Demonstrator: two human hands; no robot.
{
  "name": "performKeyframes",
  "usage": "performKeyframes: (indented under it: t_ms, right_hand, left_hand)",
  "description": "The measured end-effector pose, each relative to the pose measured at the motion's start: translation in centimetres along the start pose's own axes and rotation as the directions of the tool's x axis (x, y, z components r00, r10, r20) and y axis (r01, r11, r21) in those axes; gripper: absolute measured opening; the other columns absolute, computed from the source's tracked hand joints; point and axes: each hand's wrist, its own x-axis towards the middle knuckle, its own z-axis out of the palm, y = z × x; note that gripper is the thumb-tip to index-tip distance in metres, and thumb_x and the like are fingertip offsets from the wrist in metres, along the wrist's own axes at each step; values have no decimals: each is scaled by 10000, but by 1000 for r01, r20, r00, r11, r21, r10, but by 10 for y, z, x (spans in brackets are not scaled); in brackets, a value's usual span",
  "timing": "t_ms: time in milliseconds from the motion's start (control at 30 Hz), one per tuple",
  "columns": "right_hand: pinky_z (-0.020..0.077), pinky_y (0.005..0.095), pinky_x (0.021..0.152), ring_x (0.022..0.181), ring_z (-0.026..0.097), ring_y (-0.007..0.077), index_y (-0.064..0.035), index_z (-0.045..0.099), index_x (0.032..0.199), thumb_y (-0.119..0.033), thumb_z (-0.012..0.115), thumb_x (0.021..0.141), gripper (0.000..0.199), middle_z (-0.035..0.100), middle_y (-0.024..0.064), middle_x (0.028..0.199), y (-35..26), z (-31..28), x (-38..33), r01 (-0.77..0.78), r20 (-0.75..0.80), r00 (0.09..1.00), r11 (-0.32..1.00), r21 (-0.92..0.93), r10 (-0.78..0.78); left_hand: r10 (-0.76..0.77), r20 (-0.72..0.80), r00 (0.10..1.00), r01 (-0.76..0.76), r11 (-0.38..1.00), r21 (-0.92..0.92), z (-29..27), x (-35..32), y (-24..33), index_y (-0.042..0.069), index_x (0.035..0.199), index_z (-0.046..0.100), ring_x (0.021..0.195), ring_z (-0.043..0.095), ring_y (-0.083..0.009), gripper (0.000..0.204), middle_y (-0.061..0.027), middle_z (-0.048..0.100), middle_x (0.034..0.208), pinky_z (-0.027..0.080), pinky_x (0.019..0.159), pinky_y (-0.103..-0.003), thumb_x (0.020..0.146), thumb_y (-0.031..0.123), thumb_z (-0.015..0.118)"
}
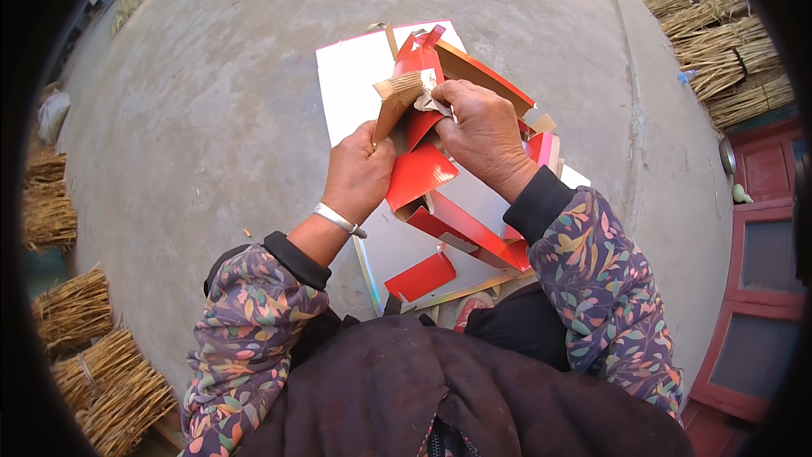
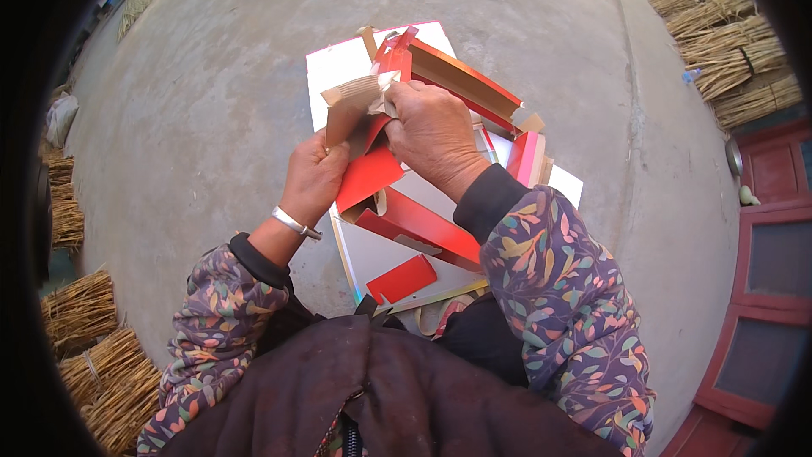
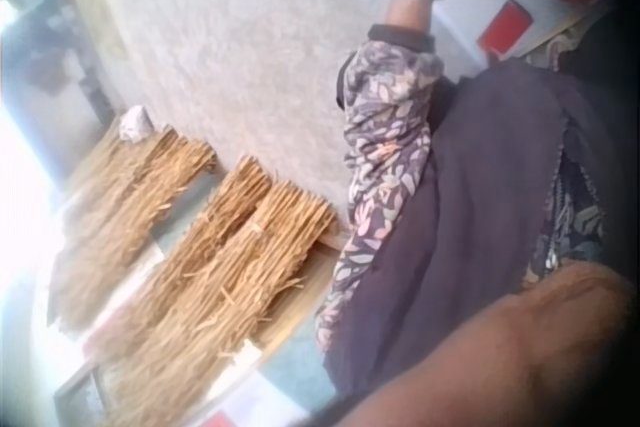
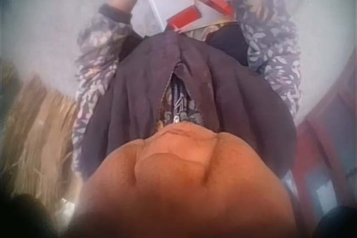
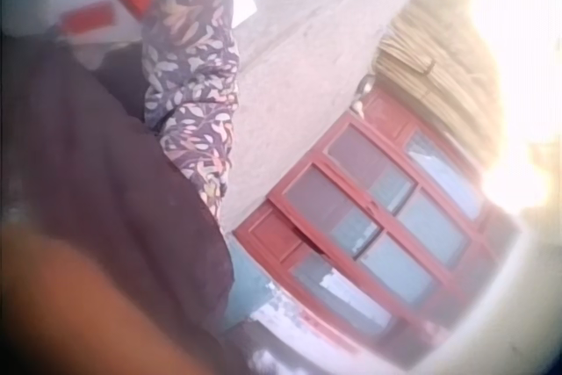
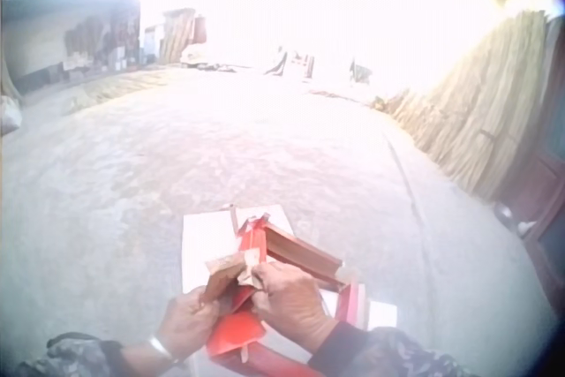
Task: The person assembles a red cardboard box by folding and tucking its flaps into place. They then insert a white paper sheet and attach a beige ribbon handle to the finished box.
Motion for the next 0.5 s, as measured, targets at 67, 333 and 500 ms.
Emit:
performKeyframes:
  t_ms: [67,333,500]
  right_hand:
    - [527,460,792,887,653,359,8,632,941,-103,643,797,181,662,182,938,-2,2,0,-22,59,998,1000,10,21]
    - [528,393,851,954,671,315,87,592,1070,-250,675,826,425,649,238,1019,-26,-10,10,-490,392,847,812,317,359]
    - [525,385,902,1025,679,329,99,533,1169,-236,681,819,507,649,264,1087,-35,-3,13,-518,330,846,793,320,419]
  left_hand:
    - [1,-17,1000,0,997,80,0,-1,-1,-33,1085,645,759,604,-171,236,-80,668,845,510,697,-330,944,96,505]
    - [58,-23,998,-52,977,206,0,-1,-5,-20,1186,614,890,662,-461,346,-284,688,933,523,828,-499,890,73,461]
    - [109,-33,994,-101,978,184,4,-4,-1,-30,1202,611,905,667,-459,359,-279,693,955,525,836,-492,878,72,495]
